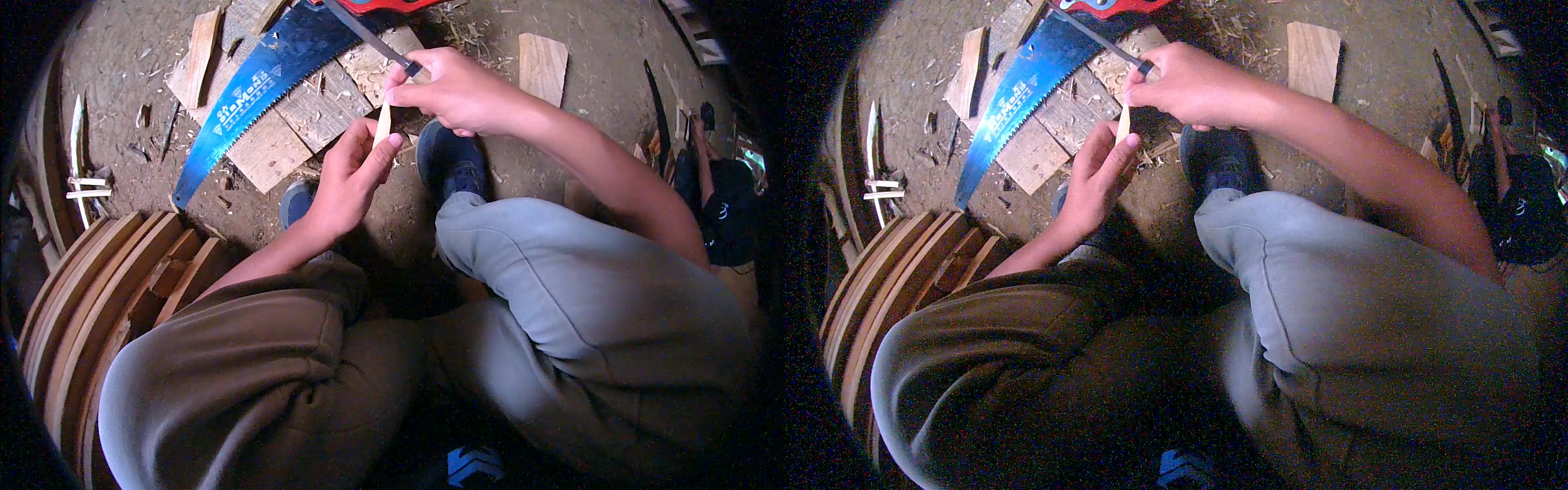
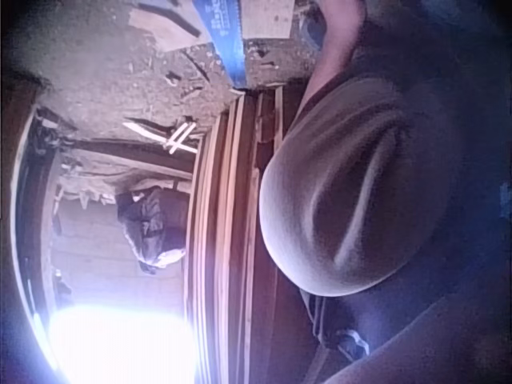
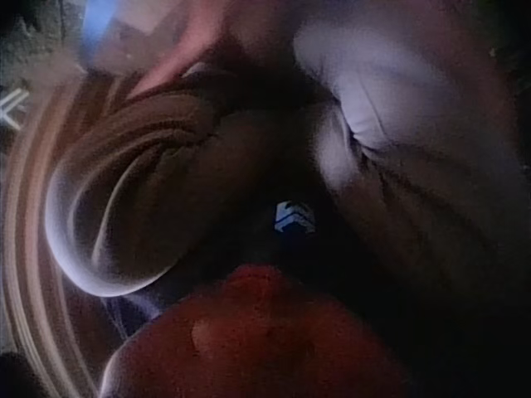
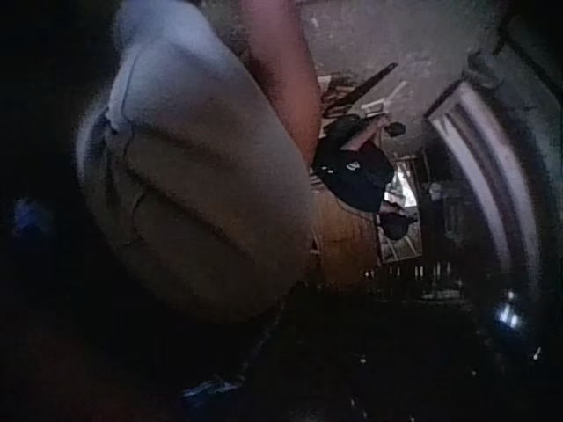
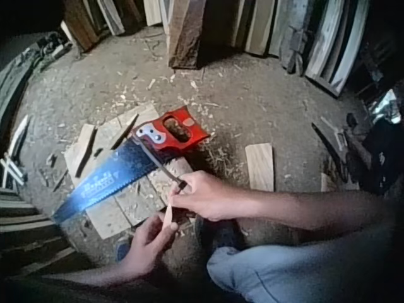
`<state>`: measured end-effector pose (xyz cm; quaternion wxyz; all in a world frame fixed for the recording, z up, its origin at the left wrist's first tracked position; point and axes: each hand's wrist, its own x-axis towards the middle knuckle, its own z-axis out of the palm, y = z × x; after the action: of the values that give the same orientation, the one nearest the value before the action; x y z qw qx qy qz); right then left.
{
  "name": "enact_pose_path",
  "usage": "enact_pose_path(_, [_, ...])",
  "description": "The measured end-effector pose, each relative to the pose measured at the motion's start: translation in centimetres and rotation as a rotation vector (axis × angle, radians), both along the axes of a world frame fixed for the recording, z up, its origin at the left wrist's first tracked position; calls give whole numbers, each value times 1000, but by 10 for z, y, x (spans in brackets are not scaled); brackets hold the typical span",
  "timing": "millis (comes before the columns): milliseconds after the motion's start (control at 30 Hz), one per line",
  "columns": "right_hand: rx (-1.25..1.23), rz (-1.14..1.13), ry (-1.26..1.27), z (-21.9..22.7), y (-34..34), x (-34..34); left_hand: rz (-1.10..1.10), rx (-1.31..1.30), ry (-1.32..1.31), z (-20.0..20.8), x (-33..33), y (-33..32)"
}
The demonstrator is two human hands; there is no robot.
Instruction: The person sits on the floor and uses a knife to carve a small piece of wood, repeatedly shaving off thin layers. They occasionally pause to inspect the piece and adjust their grip before continuing to carve.
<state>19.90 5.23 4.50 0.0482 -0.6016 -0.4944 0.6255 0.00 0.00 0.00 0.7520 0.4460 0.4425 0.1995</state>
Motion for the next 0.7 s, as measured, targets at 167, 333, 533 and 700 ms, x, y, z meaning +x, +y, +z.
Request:
enact_pose_path(167, [734,7,-61,-44,-11,9,-60,168,94,-1,1,4])
enact_pose_path(333, [392,238,-363,17,-15,7,83,91,124,-19,-4,-3])
enact_pose_path(533, [206,393,-410,15,-31,13,99,97,230,-20,-3,-11])
enact_pose_path(700, [167,455,-399,14,-32,13,77,186,301,-24,-4,-14])
